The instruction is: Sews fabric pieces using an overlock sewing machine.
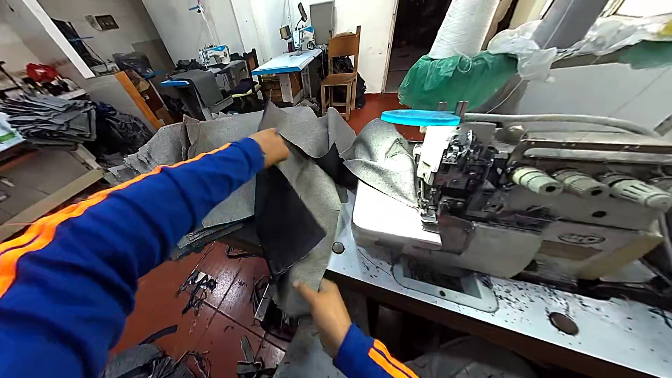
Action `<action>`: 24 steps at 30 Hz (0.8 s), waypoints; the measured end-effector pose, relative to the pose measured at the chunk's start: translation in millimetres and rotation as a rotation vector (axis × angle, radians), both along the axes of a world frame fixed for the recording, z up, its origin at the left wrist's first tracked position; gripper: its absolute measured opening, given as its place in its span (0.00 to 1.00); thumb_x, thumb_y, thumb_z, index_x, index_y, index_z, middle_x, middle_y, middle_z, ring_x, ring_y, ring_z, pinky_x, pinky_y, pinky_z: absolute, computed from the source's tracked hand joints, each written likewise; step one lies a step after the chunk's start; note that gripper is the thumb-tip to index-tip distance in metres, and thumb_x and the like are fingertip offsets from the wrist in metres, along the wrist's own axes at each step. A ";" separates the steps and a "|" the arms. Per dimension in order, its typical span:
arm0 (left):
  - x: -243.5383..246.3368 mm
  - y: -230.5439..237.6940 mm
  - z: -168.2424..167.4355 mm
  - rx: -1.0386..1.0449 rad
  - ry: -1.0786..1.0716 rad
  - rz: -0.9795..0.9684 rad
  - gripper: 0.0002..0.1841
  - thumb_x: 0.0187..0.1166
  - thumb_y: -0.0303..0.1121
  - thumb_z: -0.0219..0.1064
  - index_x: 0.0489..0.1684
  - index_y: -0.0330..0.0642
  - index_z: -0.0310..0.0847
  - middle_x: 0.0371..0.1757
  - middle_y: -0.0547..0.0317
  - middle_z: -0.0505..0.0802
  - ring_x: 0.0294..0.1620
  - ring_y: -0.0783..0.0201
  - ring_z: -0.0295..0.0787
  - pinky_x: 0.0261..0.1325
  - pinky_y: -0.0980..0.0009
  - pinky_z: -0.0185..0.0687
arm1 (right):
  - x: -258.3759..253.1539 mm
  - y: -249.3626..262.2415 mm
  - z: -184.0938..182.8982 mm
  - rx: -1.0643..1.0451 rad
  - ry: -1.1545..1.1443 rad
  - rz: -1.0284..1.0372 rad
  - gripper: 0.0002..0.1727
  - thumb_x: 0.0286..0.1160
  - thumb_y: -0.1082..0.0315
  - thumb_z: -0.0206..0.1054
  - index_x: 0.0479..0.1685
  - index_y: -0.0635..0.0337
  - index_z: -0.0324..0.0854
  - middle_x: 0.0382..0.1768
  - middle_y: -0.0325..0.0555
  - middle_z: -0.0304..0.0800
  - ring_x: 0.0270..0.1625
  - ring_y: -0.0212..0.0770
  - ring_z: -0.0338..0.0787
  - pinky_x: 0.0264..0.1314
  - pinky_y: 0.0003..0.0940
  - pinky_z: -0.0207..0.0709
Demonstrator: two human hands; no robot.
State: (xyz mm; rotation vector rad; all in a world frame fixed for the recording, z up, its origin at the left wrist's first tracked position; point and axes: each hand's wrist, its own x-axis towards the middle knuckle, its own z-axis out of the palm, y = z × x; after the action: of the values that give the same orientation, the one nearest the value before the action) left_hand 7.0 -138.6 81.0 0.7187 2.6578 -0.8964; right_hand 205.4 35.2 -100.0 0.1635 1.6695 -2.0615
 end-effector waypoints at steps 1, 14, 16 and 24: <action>7.0 -17.2 15.0 0.082 0.068 -0.001 0.12 0.75 0.13 0.64 0.53 0.27 0.87 0.53 0.32 0.92 0.65 0.33 0.85 0.79 0.37 0.65 | -14.2 -3.1 13.5 0.029 0.097 -0.026 0.15 0.77 0.72 0.69 0.56 0.73 0.80 0.44 0.54 0.89 0.46 0.40 0.90 0.53 0.39 0.85; 205.2 18.8 -84.9 1.123 -0.099 -0.209 0.30 0.78 0.51 0.69 0.78 0.45 0.80 0.76 0.50 0.86 0.80 0.51 0.79 0.82 0.51 0.74 | -125.9 92.9 117.7 0.841 0.870 0.079 0.26 0.69 0.82 0.66 0.70 0.63 0.78 0.54 0.66 0.88 0.59 0.66 0.88 0.58 0.69 0.77; 166.6 68.2 -111.1 1.238 0.016 -0.304 0.32 0.88 0.59 0.50 0.79 0.47 0.80 0.83 0.54 0.81 0.89 0.52 0.68 0.89 0.48 0.60 | -113.1 99.5 105.2 0.844 1.068 -0.111 0.24 0.70 0.82 0.66 0.67 0.63 0.80 0.47 0.64 0.91 0.48 0.64 0.92 0.48 0.66 0.82; 112.0 132.8 -109.7 1.206 0.175 -0.312 0.26 0.93 0.47 0.46 0.69 0.43 0.87 0.69 0.59 0.92 0.78 0.60 0.83 0.82 0.59 0.73 | 13.8 94.6 -1.2 0.410 0.720 -0.450 0.37 0.68 0.55 0.75 0.68 0.78 0.73 0.52 0.58 0.90 0.53 0.42 0.92 0.55 0.40 0.86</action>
State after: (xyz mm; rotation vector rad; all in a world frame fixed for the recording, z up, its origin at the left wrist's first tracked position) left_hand 119.0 -5.8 -28.7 1.3184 3.0995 0.7961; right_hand 219.2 129.8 -101.3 -0.1011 2.6999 -2.2081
